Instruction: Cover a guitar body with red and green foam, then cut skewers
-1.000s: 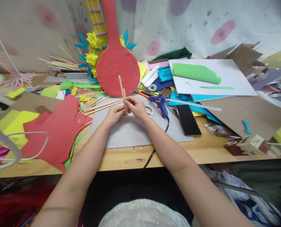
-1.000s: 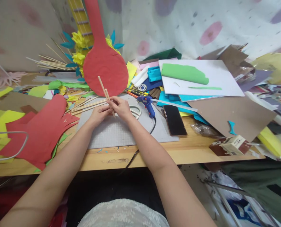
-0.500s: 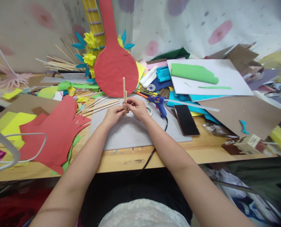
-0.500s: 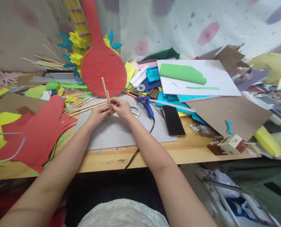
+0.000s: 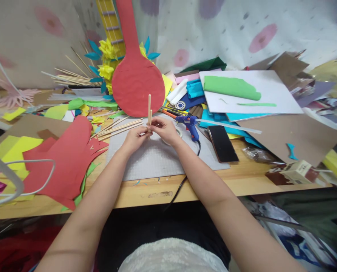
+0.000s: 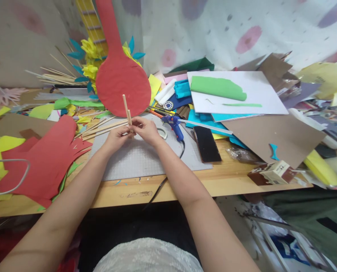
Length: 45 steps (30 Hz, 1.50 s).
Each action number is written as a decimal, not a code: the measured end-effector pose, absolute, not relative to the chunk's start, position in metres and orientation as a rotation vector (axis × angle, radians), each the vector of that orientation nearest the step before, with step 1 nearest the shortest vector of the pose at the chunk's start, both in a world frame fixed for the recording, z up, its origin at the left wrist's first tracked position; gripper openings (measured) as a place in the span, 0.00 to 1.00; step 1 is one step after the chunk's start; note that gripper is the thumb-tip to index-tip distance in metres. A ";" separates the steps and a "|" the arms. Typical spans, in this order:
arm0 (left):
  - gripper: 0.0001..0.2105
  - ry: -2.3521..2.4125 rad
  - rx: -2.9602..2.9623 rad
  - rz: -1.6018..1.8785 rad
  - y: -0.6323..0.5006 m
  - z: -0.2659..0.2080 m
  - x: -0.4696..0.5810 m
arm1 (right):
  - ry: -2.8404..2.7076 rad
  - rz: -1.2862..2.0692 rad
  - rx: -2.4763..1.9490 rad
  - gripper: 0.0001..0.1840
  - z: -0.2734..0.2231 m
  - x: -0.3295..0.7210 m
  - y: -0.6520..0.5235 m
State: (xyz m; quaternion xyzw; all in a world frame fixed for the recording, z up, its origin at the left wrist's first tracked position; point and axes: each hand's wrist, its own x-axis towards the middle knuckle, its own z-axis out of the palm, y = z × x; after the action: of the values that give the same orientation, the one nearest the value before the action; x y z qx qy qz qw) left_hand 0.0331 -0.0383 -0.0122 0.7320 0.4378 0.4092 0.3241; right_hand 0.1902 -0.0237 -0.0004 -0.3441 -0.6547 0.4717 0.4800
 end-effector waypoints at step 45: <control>0.15 1.268 1.432 0.899 -0.032 -0.002 0.036 | -1.473 1.036 -1.223 0.10 -0.012 0.194 -0.010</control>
State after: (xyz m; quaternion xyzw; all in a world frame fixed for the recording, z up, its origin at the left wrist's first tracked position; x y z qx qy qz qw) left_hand 0.0359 -0.0325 -0.0025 0.5901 0.5224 0.3705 0.4915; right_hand 0.1944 -0.0105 -0.0122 -0.4976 -0.5994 0.4215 0.4641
